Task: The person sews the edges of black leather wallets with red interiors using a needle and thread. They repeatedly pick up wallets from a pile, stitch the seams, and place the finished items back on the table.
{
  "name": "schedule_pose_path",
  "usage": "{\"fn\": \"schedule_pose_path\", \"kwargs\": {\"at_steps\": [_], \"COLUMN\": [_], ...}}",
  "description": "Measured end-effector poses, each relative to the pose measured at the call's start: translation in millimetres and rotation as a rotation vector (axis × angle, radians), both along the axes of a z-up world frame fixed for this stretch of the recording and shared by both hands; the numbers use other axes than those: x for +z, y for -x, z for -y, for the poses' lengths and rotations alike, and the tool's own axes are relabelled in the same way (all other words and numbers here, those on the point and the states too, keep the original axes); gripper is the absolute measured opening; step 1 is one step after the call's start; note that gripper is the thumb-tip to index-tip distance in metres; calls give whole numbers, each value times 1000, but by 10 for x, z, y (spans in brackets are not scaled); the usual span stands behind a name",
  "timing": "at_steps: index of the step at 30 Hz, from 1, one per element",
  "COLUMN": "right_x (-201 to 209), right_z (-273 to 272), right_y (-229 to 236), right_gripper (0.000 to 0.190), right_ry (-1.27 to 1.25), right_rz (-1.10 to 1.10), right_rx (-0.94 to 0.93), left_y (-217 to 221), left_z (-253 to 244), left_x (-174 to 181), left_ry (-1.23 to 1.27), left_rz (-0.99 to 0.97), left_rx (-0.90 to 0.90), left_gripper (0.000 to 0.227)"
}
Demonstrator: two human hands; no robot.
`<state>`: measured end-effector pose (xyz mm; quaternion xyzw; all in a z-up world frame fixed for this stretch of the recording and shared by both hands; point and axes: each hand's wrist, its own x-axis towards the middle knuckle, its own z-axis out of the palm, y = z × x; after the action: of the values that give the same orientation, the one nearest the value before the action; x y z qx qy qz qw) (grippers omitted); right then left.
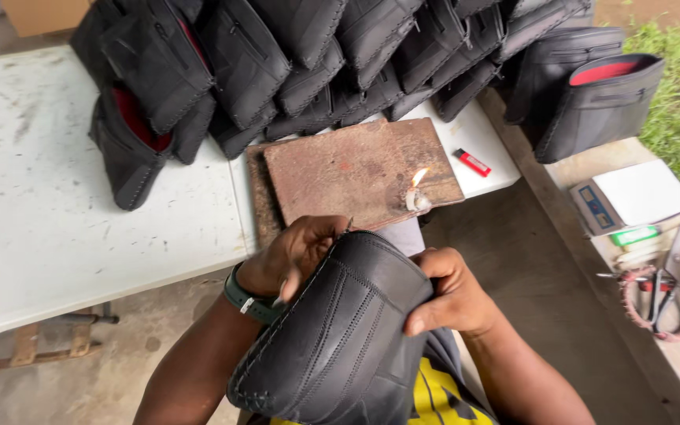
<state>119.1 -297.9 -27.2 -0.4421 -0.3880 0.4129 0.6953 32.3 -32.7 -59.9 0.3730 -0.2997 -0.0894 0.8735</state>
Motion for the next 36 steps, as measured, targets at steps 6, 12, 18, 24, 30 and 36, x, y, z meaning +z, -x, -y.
{"fn": "schedule_pose_path", "kwargs": {"at_steps": [6,12,18,24,30,36], "right_x": [-21,225,323,403,515,231], "right_z": [-49,100,208,96,111,202], "right_y": [-74,-285,-314,-532,-557,-253], "right_gripper": [65,50,53,55,43,21], "right_ry": [159,274,560,813,725,703], "right_rz": [159,-13,26,21,-64,-86], "right_rx": [-49,54,103,-60,239,121], "left_y": [-116,-138,-295,-481,-559,-477], "left_z": [226,247,-134,-18,191,337], "left_x": [166,206,203,214,433,343], "left_ry": [149,-79,-522,-586,-513,-1223], "left_rz": [-183,-535,-512,-478,-603,-36], "left_rx": [-201,-238,-332,-318,-327,135], "left_gripper": [57,47,41,34,27,27]}}
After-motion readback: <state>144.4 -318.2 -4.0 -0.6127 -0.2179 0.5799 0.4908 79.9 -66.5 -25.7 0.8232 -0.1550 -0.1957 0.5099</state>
